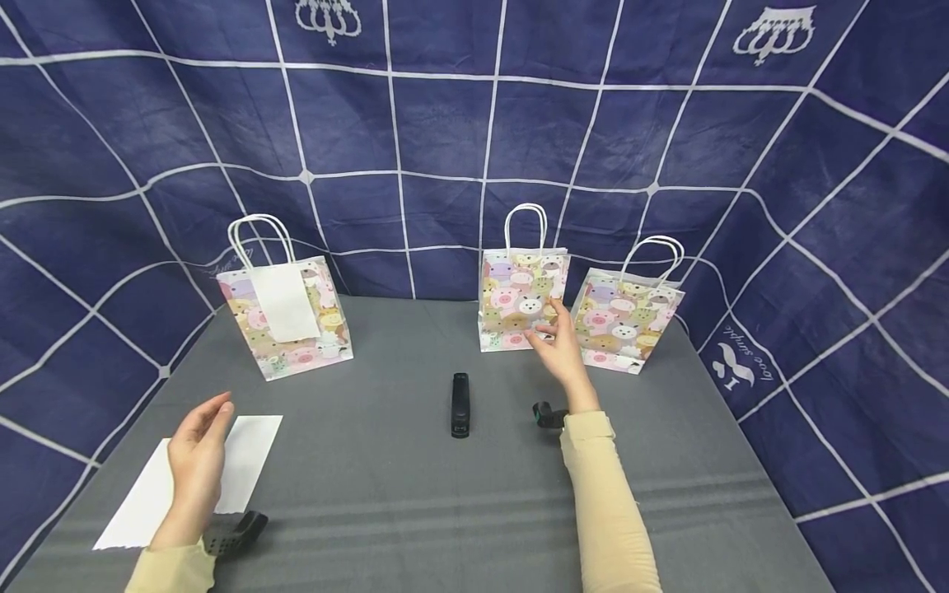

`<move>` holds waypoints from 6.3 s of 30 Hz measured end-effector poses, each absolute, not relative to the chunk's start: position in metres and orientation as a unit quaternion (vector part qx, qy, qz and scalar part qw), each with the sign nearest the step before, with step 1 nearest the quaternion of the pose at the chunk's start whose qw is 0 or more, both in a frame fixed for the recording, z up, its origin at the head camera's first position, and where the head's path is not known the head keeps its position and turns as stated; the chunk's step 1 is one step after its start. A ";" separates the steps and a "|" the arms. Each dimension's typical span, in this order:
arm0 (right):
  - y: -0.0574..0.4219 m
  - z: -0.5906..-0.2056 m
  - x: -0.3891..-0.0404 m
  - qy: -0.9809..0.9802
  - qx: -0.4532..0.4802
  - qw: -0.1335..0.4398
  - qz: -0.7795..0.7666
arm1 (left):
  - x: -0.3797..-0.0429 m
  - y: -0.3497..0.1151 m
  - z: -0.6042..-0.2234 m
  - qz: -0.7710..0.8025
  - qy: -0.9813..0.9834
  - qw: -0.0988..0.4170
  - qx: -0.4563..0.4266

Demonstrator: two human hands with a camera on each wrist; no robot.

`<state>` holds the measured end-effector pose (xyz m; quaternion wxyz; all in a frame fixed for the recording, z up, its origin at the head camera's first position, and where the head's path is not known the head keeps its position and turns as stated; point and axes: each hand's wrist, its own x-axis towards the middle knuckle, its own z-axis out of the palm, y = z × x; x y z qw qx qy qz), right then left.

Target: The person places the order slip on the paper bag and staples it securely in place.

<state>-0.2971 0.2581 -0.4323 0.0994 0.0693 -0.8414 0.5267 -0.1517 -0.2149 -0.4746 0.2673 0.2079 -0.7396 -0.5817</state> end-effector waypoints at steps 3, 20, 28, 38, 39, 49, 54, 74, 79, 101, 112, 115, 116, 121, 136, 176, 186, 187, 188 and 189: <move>0.258 -0.433 -0.299 -0.845 0.071 0.103 0.520 | -0.151 -0.218 -0.484 -0.583 -0.741 0.262 0.206; 0.263 -0.428 -0.314 -0.853 0.080 0.130 0.498 | -0.137 -0.217 -0.493 -0.459 -0.836 0.208 0.215; 0.265 -0.428 -0.319 -0.850 0.063 0.118 0.509 | -0.136 -0.220 -0.505 -0.415 -0.862 0.215 0.199; 0.265 -0.428 -0.319 -0.850 0.050 0.105 0.514 | -0.135 -0.222 -0.510 -0.362 -0.889 0.206 0.191; 0.265 -0.428 -0.320 -0.849 0.047 0.107 0.516 | -0.135 -0.223 -0.510 -0.358 -0.891 0.205 0.190; 0.264 -0.432 -0.324 -0.822 0.054 0.112 0.555 | -0.135 -0.224 -0.513 -0.337 -0.895 0.224 0.188; 0.259 -0.423 -0.317 -0.818 0.043 0.106 0.564 | -0.136 -0.224 -0.514 -0.337 -0.894 0.230 0.184; 0.253 -0.430 -0.324 -0.807 0.018 0.146 0.572 | -0.134 -0.223 -0.511 -0.376 -0.870 0.254 0.197; 0.253 -0.433 -0.323 -0.790 0.001 0.161 0.592 | -0.134 -0.221 -0.511 -0.375 -0.869 0.246 0.208; 0.249 -0.426 -0.316 -0.731 -0.031 0.227 0.643 | -0.134 -0.211 -0.501 -0.445 -0.844 0.236 0.186; 0.244 -0.421 -0.309 -0.738 -0.014 0.240 0.631 | -0.141 -0.207 -0.497 -0.474 -0.818 0.277 0.172; 0.240 -0.414 -0.304 -0.731 -0.014 0.229 0.642 | -0.158 -0.220 -0.529 -0.479 -0.809 0.303 0.154; 0.238 -0.410 -0.300 -0.729 -0.011 0.225 0.646 | -0.163 -0.224 -0.538 -0.480 -0.807 0.309 0.149; 0.230 -0.396 -0.286 -0.722 0.002 0.215 0.657 | -0.162 -0.208 -0.511 -0.503 -0.798 0.311 0.120; 0.224 -0.400 -0.285 -0.701 0.038 0.217 0.678 | -0.153 -0.144 -0.423 -0.550 -0.781 0.291 0.054; 0.167 -0.407 -0.224 -0.690 0.102 0.184 0.692 | -0.145 -0.063 -0.371 -0.640 -0.697 0.318 -0.060; 0.158 -0.412 -0.212 -0.697 0.099 0.150 0.694 | -0.151 -0.062 -0.379 -0.651 -0.686 0.319 -0.063; 0.158 -0.412 -0.211 -0.697 0.101 0.150 0.694 | -0.151 -0.063 -0.379 -0.652 -0.686 0.317 -0.063; 0.157 -0.413 -0.211 -0.696 0.105 0.151 0.694 | -0.149 -0.062 -0.375 -0.654 -0.686 0.314 -0.061; 0.157 -0.413 -0.210 -0.695 0.107 0.151 0.695 | -0.149 -0.063 -0.375 -0.655 -0.686 0.312 -0.058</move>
